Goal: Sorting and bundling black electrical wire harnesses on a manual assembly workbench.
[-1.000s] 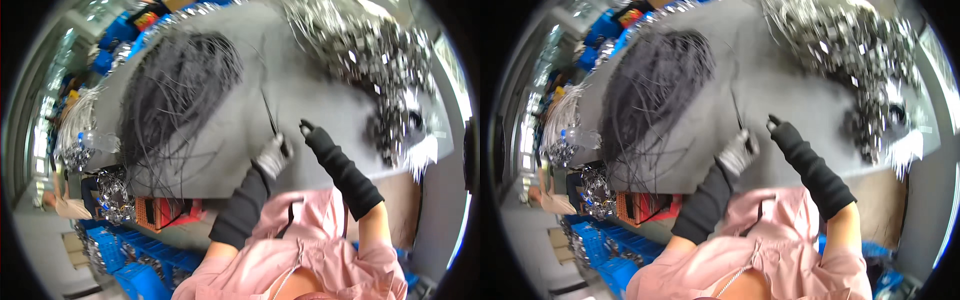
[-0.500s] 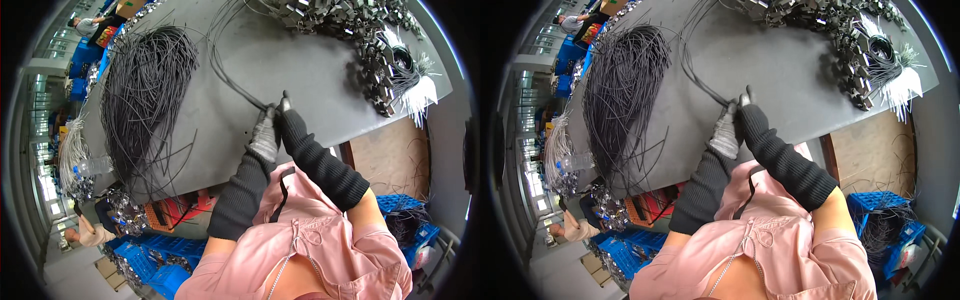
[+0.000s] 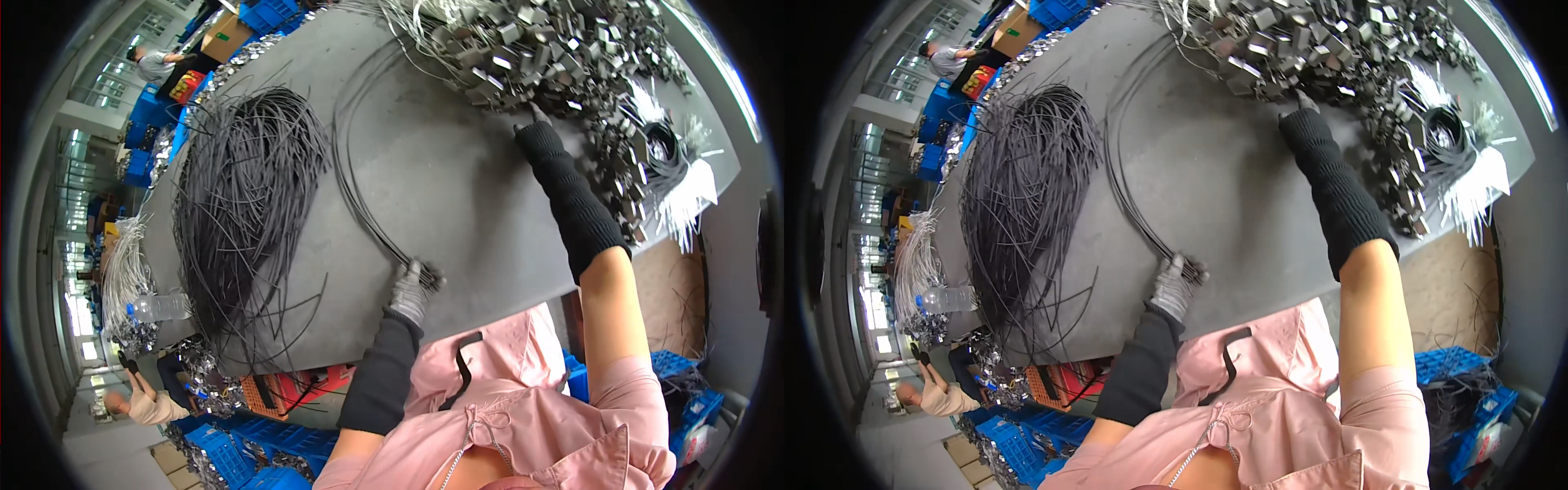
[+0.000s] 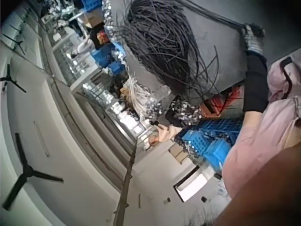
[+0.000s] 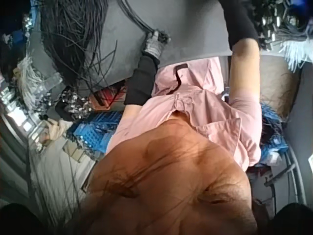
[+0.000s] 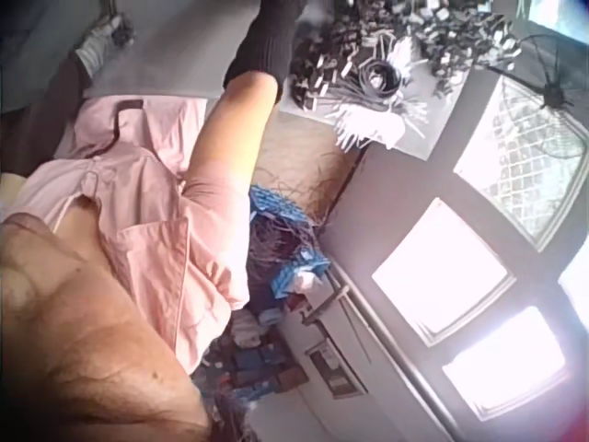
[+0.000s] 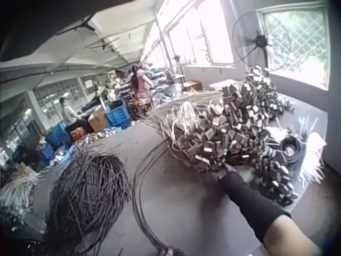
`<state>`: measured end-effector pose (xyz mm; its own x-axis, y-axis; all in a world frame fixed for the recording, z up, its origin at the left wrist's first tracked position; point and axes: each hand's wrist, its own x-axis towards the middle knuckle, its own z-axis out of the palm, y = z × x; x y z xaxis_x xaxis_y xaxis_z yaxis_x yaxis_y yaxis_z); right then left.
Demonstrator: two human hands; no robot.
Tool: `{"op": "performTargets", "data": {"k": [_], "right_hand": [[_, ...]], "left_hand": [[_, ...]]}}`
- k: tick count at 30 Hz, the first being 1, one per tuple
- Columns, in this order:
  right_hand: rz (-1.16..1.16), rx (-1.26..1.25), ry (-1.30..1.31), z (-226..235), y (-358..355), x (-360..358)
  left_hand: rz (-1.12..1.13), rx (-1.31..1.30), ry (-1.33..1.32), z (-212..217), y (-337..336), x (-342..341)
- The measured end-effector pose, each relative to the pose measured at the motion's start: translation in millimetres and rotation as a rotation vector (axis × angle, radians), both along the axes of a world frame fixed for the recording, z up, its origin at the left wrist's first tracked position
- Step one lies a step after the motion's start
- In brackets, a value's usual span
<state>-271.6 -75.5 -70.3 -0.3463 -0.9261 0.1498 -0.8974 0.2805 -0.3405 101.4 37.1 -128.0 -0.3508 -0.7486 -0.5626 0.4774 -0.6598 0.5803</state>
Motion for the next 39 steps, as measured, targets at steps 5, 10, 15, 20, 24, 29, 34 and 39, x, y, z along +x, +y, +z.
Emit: {"op": "performTargets", "data": {"k": [5, 10, 15, 20, 24, 29, 34, 39], "right_hand": [[-0.11, 0.113, -0.011, -5, -41, -2], [-0.216, 0.169, -0.074, -26, -49, -11], [0.044, -0.117, 0.234, -41, -23, -11], [0.023, 0.043, -0.195, -26, 73, 27], [0.173, 0.209, -0.136, -9, 181, 37], [0.057, 0.324, -0.337, -8, 347, 42], [0.022, 0.415, -0.257, -18, 511, 76], [-0.364, 0.555, -1.049, 3, 485, 68]], "left_hand": [[-0.003, -0.002, -0.048, 8, -1, -3], [0.014, 0.028, -0.15, 23, 2, -8], [0.017, 0.041, -0.212, 30, 2, -10], [0.025, 0.033, -0.187, 21, 2, -10], [0.022, -0.008, -0.168, 12, 0, -11], [-0.029, -0.105, -0.201, 2, -2, -7], [0.041, 0.077, 0.073, 2, 23, 3], [0.006, 0.049, 0.179, 20, 40, 2]]}}
